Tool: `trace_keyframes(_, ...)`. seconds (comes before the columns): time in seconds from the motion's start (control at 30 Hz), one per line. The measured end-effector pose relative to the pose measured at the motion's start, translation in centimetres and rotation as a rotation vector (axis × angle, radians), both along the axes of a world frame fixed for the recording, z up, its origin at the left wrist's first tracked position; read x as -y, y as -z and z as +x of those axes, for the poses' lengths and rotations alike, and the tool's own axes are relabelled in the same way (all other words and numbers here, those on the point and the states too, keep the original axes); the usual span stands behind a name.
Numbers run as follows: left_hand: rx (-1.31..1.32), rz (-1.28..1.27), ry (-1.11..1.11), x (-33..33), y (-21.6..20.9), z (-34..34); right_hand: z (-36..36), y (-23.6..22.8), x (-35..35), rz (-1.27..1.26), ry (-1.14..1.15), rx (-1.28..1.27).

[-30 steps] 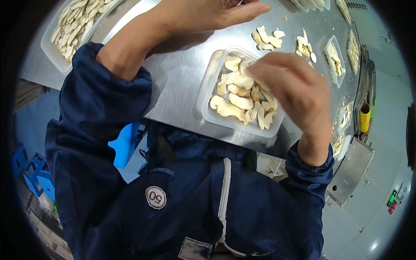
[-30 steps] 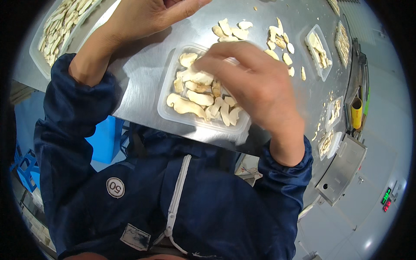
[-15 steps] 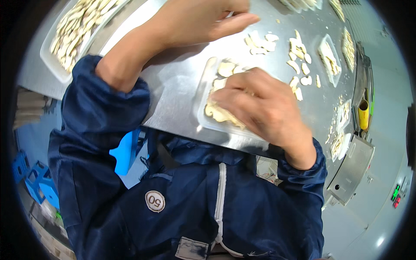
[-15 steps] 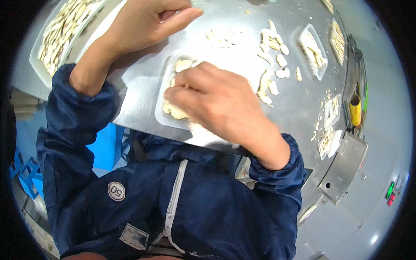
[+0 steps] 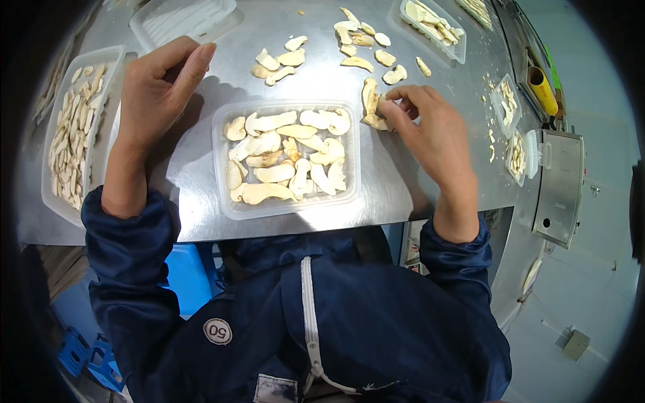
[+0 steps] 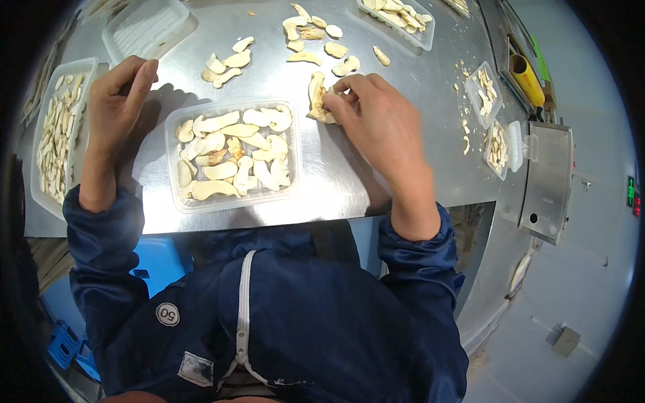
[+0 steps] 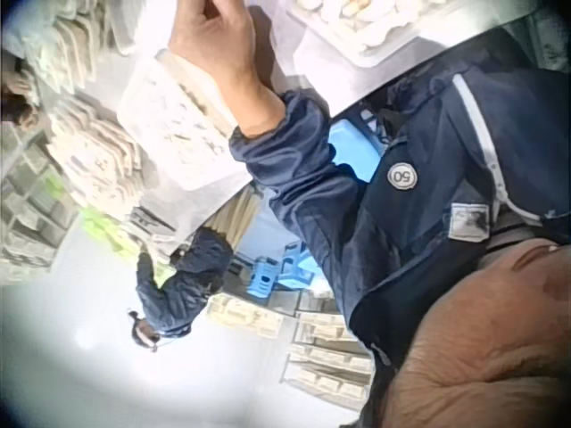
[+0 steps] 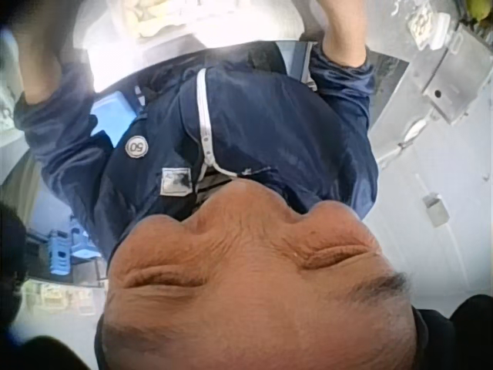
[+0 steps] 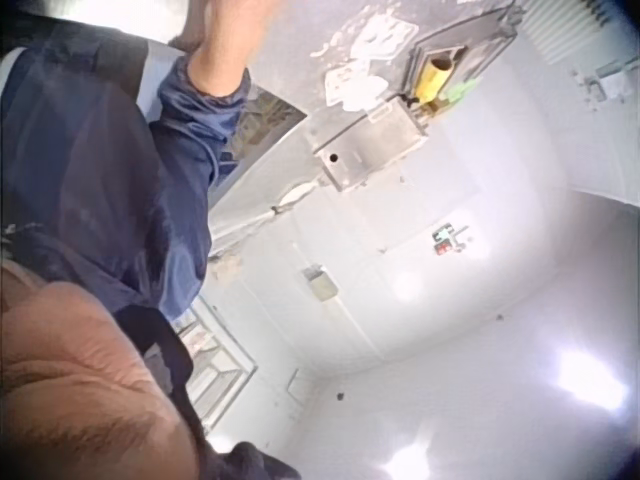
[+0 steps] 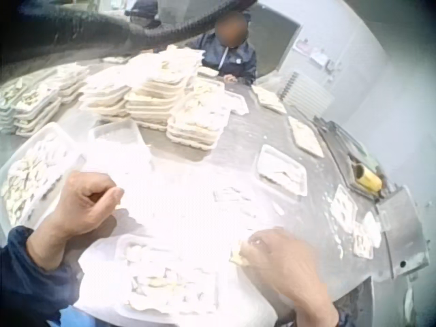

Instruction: The person sorts dried food slices by hand into plastic trays, moving the slices from a large metal table surface into the containers.

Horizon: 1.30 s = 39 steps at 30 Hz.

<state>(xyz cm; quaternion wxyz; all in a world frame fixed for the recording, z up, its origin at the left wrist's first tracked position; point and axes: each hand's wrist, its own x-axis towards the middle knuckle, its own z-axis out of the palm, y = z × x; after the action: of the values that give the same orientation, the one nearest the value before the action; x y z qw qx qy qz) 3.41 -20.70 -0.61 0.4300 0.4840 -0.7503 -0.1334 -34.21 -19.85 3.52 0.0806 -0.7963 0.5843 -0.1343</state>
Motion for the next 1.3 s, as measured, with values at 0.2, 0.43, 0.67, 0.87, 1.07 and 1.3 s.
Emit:
trace_keyframes(0.2, -0.012, -0.005, -0.022, 0.0, -0.2, 0.3, 2.4, 1.1, 1.6, -0.136, -0.075, -0.125)
trace_keyframes(0.43, 0.093, -0.045, 0.04, -0.2, -0.4, 0.6, 2.9, -0.4, 1.9, 0.167, -0.007, 0.123)
trace_keyframes(0.67, 0.061, -0.054, 0.068, 0.3, 0.6, 0.8, 7.4, -3.5, 0.3, 0.082, -0.487, 0.154)
trace_keyframes(0.87, -0.079, 0.066, -0.006, -0.5, -1.4, -0.7, 12.1, -2.8, 0.6, -0.185, -1.071, -0.028)
trace_keyframes(1.07, -0.065, 0.044, 0.019, -0.1, -0.8, -0.5, 12.7, -2.8, 2.0, -0.369, -1.065, 0.057)
trace_keyframes(1.3, -0.033, -0.011, 0.026, 0.1, -0.5, -0.3, 10.5, -2.6, 0.3, 0.031, -0.904, 0.203)
